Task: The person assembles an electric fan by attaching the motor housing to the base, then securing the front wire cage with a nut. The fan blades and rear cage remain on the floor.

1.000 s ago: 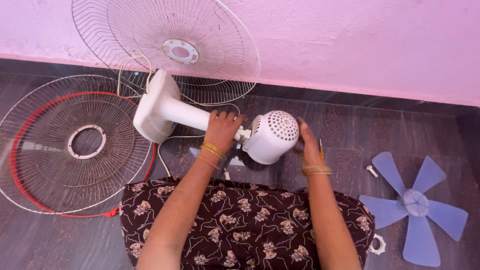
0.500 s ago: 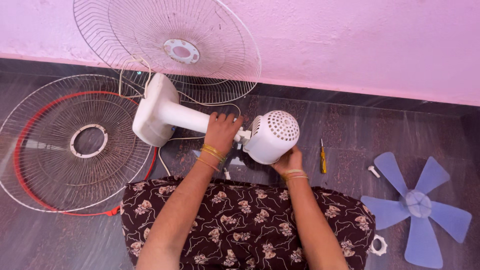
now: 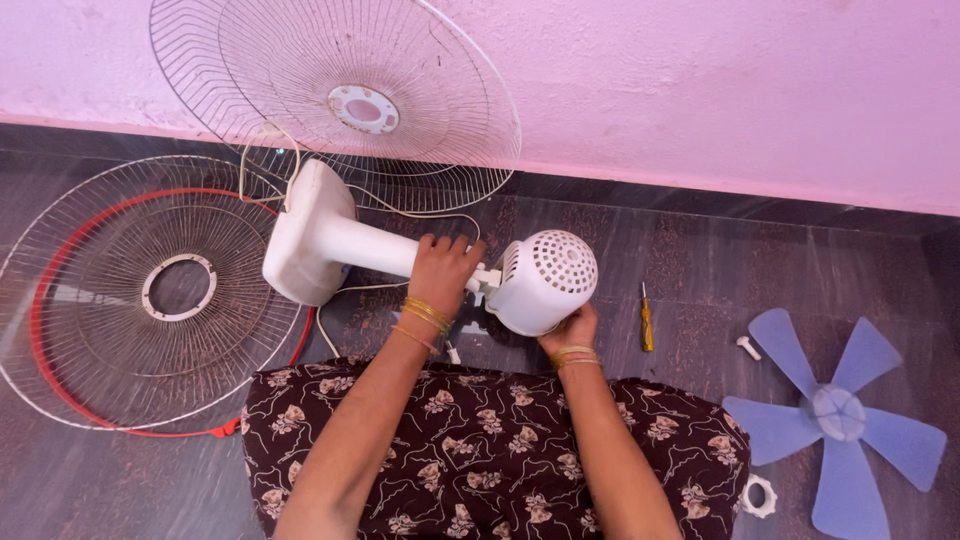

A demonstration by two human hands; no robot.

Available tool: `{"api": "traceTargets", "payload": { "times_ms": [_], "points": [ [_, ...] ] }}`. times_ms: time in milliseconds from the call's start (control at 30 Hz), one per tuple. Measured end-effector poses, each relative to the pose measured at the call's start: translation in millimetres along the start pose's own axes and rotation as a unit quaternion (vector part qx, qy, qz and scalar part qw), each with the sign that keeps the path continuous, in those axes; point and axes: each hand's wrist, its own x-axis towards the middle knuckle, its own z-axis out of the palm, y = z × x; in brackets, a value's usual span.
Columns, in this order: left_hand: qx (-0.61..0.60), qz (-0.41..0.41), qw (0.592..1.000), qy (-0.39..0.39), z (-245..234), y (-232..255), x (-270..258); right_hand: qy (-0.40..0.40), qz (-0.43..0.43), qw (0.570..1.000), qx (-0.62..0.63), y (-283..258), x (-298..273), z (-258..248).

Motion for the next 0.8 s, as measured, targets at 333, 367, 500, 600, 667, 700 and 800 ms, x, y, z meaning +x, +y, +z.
{"api": "traceTargets", "payload": {
  "times_ms": [333,367,500,600,667,700,800],
  "points": [
    [-0.041,0.052,0.997,0.027,-54,20,19,-0.077,-0.076,0.994,-0.003,-39,-59,50],
    [-0.030,0.061,0.997,0.044,-61,23,24,-0.090,-0.084,0.992,0.000,-46,-64,56],
    [0.017,0.091,0.991,0.099,-94,42,43,-0.122,-0.128,0.984,0.013,-73,-88,77],
    [0.039,0.097,0.984,0.144,-118,58,53,-0.136,-0.173,0.975,0.025,-98,-107,89],
    [0.017,0.088,0.985,0.148,-130,70,58,-0.148,-0.205,0.967,0.034,-117,-120,92],
    [0.006,0.082,0.985,0.149,-134,76,59,-0.155,-0.220,0.962,0.039,-128,-127,93],
    [-0.025,0.067,0.984,0.162,-143,93,61,-0.197,-0.244,0.947,0.066,-158,-146,92]
  ]
}}
